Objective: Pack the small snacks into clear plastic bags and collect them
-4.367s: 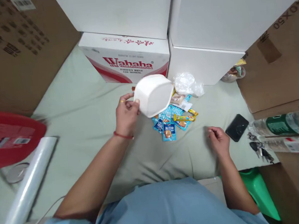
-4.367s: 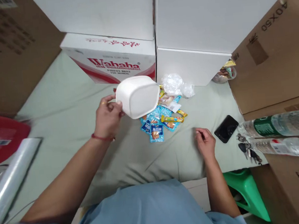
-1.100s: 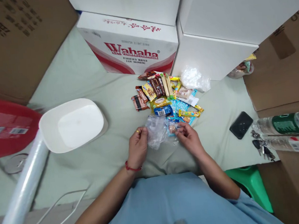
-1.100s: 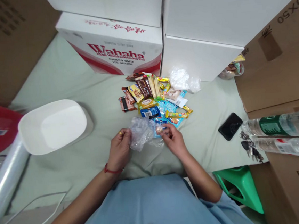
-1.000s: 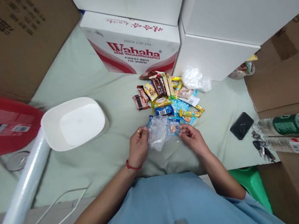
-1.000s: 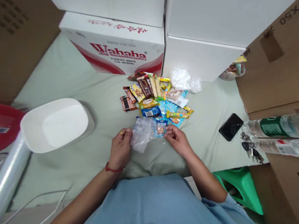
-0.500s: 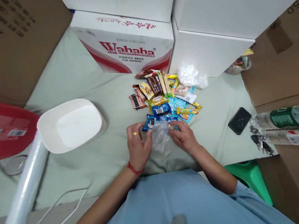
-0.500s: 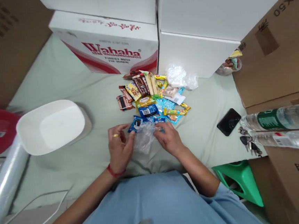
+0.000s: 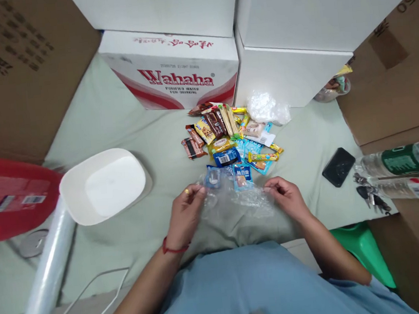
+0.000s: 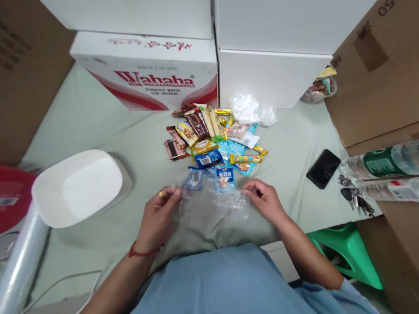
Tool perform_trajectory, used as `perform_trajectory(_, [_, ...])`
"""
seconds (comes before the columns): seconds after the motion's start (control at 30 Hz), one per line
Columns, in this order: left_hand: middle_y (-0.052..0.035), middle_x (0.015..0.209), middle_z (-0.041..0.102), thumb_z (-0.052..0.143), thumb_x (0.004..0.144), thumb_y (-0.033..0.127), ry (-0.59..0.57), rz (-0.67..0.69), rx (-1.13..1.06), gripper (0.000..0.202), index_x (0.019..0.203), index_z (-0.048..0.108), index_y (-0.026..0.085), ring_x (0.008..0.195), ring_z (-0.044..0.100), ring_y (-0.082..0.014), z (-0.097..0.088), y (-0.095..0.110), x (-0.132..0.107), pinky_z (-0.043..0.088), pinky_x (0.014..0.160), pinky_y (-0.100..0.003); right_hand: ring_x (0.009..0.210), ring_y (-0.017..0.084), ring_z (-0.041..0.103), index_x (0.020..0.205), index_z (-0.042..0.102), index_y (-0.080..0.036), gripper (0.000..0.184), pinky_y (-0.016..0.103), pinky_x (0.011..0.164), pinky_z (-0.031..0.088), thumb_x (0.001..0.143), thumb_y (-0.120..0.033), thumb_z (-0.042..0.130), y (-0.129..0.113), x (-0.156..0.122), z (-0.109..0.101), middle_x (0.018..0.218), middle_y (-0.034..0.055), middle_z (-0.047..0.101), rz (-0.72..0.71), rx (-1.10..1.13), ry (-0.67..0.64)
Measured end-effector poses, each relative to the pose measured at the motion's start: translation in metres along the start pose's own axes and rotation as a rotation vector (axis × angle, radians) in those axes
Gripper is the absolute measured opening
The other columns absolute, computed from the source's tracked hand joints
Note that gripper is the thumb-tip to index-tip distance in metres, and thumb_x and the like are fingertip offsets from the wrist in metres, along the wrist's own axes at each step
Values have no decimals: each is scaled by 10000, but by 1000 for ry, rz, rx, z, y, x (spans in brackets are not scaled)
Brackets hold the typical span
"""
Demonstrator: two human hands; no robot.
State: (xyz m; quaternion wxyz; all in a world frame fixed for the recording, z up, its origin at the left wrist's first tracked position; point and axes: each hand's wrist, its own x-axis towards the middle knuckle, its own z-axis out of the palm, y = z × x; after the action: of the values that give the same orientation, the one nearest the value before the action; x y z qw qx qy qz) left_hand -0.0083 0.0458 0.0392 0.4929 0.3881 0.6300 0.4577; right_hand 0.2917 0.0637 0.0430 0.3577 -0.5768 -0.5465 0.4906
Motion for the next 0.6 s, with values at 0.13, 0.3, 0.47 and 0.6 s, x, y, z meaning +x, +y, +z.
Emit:
perform_trajectory(0.13, [61, 646, 556, 838, 708, 627, 23, -259, -191, 497, 797, 586, 208, 556, 479, -96, -27, 11, -15, 398, 507, -210, 450, 75, 333, 851, 668, -216, 381, 216, 422, 208, 757, -536, 852, 3, -12, -16, 701, 9, 698, 371, 302, -69])
perform_trajectory(0.3, [77, 542, 478, 930, 613, 521, -113, -563, -316, 497, 731, 580, 188, 424, 330, -49, -42, 19, -20, 238, 359, -177, 395, 7, 210, 838, 625, -194, 439, 174, 385, 84, 689, -487, 916, -3, -21, -33, 710, 30, 724, 601, 444, -230])
perform_trajectory(0.47, [-15, 777, 683, 865, 700, 430, -113, -589, -637, 467, 1055, 707, 171, 446, 404, -35, -39, 36, -16, 291, 353, -159, 374, -1, 149, 891, 637, -206, 367, 130, 341, 74, 725, -414, 890, -2, -21, -42, 620, -11, 665, 744, 669, -231])
perform_trajectory(0.6, [-86, 1176, 705, 807, 761, 485, 39, -384, -664, 475, 1125, 640, 230, 956, 706, -192, -23, 41, -16, 571, 634, -232, 355, 2, 216, 895, 656, -197, 243, 108, 301, 150, 755, -292, 830, 8, -19, -41, 745, 36, 754, 779, 816, -193])
